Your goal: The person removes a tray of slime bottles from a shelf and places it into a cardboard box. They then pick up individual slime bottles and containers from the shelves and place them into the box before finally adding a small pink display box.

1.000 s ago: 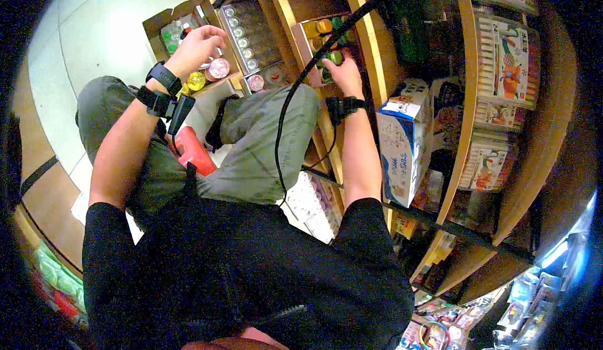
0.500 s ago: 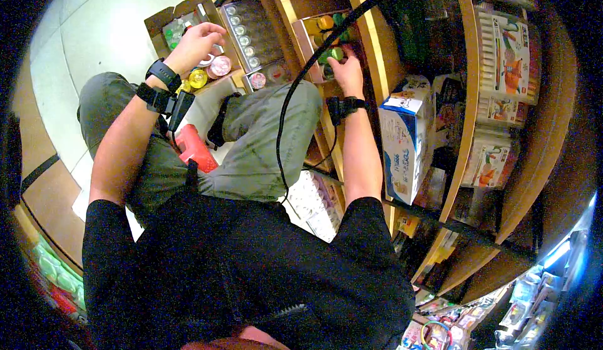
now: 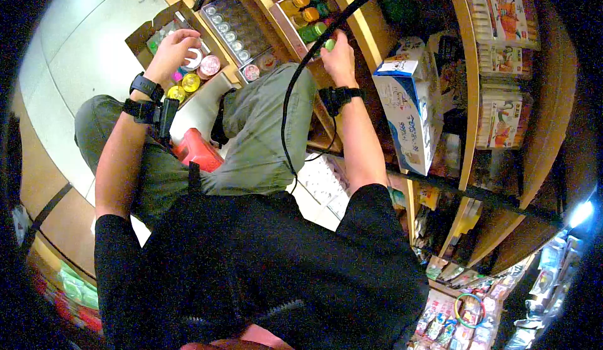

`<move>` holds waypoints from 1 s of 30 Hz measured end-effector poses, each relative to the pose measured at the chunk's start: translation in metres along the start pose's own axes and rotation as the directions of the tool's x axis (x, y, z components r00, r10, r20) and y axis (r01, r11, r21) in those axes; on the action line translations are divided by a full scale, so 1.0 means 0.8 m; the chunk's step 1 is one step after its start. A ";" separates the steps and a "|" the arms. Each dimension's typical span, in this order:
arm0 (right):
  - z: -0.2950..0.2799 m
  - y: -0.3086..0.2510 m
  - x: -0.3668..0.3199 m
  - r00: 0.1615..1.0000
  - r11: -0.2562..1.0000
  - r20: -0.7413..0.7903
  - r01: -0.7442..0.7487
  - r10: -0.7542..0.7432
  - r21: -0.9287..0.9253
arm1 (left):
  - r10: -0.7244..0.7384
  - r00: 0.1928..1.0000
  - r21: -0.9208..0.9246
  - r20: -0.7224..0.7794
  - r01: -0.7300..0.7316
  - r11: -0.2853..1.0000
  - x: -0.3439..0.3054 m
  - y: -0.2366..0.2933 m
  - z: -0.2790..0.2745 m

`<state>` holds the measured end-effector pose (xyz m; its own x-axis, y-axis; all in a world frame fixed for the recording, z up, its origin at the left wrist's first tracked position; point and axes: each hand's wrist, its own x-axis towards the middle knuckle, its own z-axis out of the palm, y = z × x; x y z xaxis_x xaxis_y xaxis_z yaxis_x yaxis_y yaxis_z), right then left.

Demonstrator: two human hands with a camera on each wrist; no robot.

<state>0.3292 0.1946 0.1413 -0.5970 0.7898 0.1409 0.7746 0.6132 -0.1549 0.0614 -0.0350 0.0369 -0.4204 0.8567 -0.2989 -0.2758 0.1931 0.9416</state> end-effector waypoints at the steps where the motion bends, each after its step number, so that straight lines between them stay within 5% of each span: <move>1: -0.011 -0.015 -0.007 0.999 1.000 -0.032 0.005 -0.005 -0.023 | -0.002 1.000 0.010 -0.001 0.002 1.000 0.000 -0.001 -0.001; 3: -0.018 -0.014 -0.018 0.963 0.973 -0.139 0.224 -0.229 -0.048 | -0.002 1.000 0.031 0.002 0.002 1.000 -0.001 -0.003 0.000; 6: -0.042 -0.048 -0.045 0.967 0.976 -0.159 0.212 -0.201 0.053 | 0.009 1.000 0.013 -0.013 -0.009 1.000 -0.003 0.002 0.006; 8: -0.047 -0.059 -0.056 0.983 0.875 -0.066 0.183 -0.172 0.448 | 0.035 0.997 0.018 0.068 -0.036 0.999 -0.007 0.007 0.014; 13: -0.016 -0.083 -0.070 0.975 0.523 0.150 -0.043 -0.165 0.852 | 0.164 0.900 -0.024 0.403 -0.169 0.985 -0.023 0.011 0.040; 17: 0.003 -0.106 -0.073 0.936 0.458 0.241 -0.103 -0.255 0.883 | 0.139 0.813 -0.059 0.565 -0.128 0.990 -0.035 0.016 0.054; 19: 0.007 -0.125 -0.075 0.921 0.431 0.268 -0.127 -0.284 0.894 | 0.219 0.793 -0.036 0.569 -0.243 0.969 -0.035 0.010 0.056; 23: 0.011 -0.147 -0.073 0.896 0.393 0.301 -0.160 -0.328 0.905 | 0.219 0.780 -0.026 0.586 -0.251 0.968 -0.036 0.015 0.051; 30: 0.036 -0.147 -0.062 0.937 0.367 0.248 -0.147 -0.245 0.918 | 0.065 0.776 -0.133 0.627 0.024 0.991 -0.026 0.006 0.041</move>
<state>0.2615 0.0838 0.1247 -0.8014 0.5937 -0.0729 0.1808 0.1242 -0.9756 0.0972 -0.0364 0.0524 0.1979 0.9775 -0.0734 -0.3986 0.1487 0.9050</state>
